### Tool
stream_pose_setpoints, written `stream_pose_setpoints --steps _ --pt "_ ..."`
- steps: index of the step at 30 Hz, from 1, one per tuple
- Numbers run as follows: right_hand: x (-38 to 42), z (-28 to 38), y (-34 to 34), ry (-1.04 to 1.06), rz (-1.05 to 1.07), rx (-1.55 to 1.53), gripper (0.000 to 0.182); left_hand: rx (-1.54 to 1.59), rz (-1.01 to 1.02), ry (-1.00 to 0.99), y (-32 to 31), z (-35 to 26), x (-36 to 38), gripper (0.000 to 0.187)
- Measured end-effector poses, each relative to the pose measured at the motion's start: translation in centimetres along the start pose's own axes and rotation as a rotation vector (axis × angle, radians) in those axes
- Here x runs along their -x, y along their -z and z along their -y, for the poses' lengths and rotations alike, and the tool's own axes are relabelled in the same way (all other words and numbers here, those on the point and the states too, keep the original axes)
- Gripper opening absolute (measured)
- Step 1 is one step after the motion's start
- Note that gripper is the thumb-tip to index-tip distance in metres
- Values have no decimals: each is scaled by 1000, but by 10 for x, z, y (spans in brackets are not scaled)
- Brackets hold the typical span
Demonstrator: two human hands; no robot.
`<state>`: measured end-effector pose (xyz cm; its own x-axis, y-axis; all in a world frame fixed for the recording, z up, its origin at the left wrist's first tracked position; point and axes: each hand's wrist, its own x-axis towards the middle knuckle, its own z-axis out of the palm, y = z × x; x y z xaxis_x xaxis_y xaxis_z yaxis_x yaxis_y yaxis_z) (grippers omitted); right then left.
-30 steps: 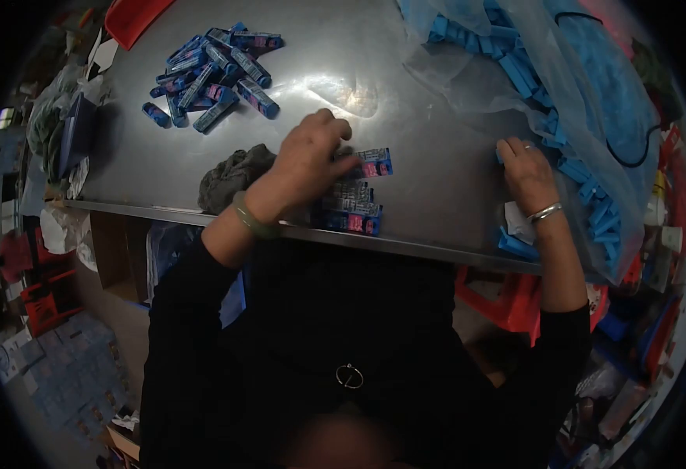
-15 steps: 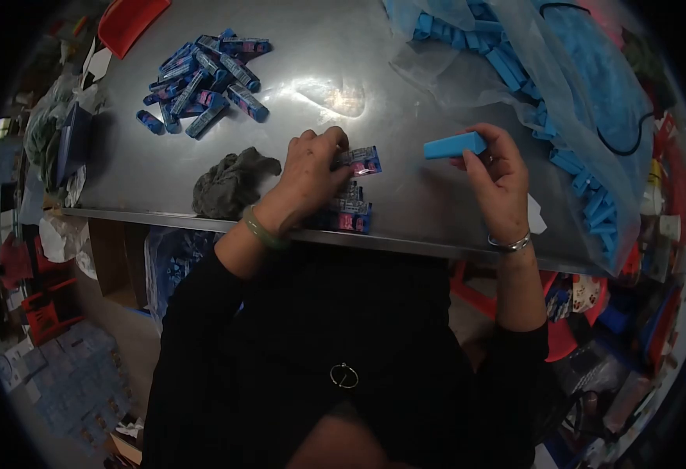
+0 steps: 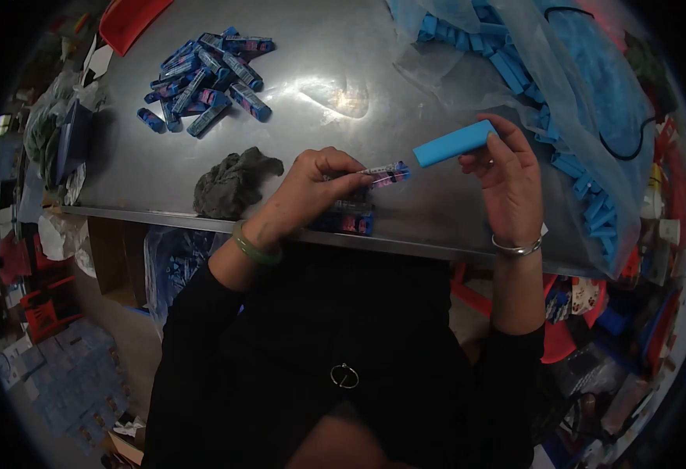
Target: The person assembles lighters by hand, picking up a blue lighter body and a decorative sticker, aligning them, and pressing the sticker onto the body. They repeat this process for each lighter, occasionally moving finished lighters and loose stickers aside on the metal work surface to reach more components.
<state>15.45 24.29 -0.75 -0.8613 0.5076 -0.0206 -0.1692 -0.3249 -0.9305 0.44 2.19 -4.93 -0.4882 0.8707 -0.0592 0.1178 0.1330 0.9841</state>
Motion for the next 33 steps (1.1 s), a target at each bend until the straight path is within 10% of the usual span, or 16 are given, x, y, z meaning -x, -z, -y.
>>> stream_pose_setpoints --steps 21,33 --pt "-5 6 -6 -153 95 11 29 289 147 212 2 -17 6 11" --pt "7 -8 -32 158 168 407 29 627 170 263 -19 -23 1 26"
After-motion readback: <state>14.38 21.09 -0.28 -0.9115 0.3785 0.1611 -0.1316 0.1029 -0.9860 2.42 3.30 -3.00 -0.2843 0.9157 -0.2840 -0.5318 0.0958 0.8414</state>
